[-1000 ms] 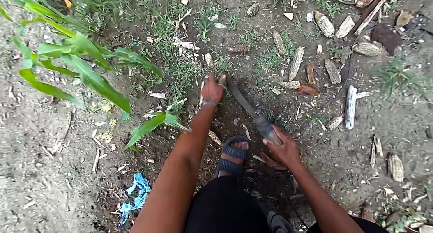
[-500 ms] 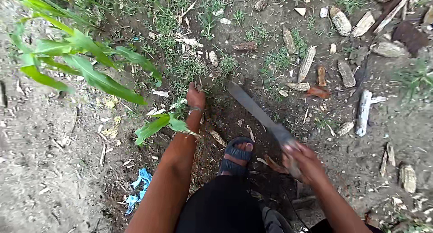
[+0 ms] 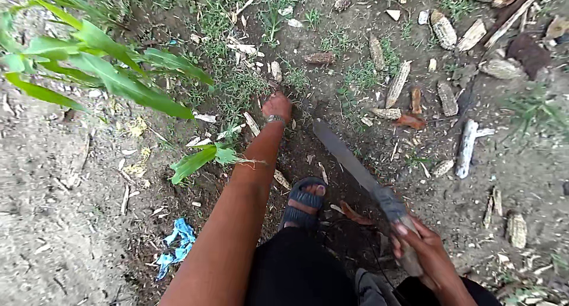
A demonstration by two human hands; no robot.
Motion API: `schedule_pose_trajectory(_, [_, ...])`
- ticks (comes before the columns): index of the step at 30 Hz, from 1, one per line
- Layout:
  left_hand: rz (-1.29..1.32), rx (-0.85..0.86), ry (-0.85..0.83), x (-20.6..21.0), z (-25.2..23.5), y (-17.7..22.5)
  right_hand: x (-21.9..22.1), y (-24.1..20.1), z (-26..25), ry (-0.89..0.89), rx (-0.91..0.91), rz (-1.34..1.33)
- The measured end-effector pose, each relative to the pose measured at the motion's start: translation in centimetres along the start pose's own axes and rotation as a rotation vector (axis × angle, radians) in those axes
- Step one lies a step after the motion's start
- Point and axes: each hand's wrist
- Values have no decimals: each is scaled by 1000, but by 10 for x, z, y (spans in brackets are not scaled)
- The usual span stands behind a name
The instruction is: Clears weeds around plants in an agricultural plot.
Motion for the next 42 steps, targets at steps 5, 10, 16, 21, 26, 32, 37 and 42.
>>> schedule_pose_trajectory(5, [112, -11, -5, 6, -7, -17, 37, -24, -49, 5, -14, 90])
schedule_pose_trajectory(10, [416, -32, 212, 9, -2, -9, 85, -2, -151, -60, -56, 135])
schedule_pose_trajectory(16, [107, 266, 289, -7, -18, 27, 78, 4, -109, 66, -540, 869])
schedule_pose_trajectory(21, [-116, 229, 162, -17, -40, 35, 17, 14, -43, 139, -181, 182])
schedule_pose_trajectory(26, [-193, 247, 80, -27, -50, 32, -19, 16, -34, 109, -98, -83])
schedule_pose_trajectory(32, [-251, 276, 22, -34, -47, 30, 104, -14, -171, 30, -122, 31])
schedule_pose_trajectory(37, [-175, 265, 39, -28, -36, 12, 111, -27, -137, 69, -603, 856])
schedule_pose_trajectory(42, [-112, 352, 72, 5, -1, -21, 44, -38, -68, 28, -670, 1011])
Point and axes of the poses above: each hand's wrist, its own z-axis away from the middle knuckle, its own x-axis out of the palm, y = z × x, and after that the axes turned 3 degrees about -z, right-handed
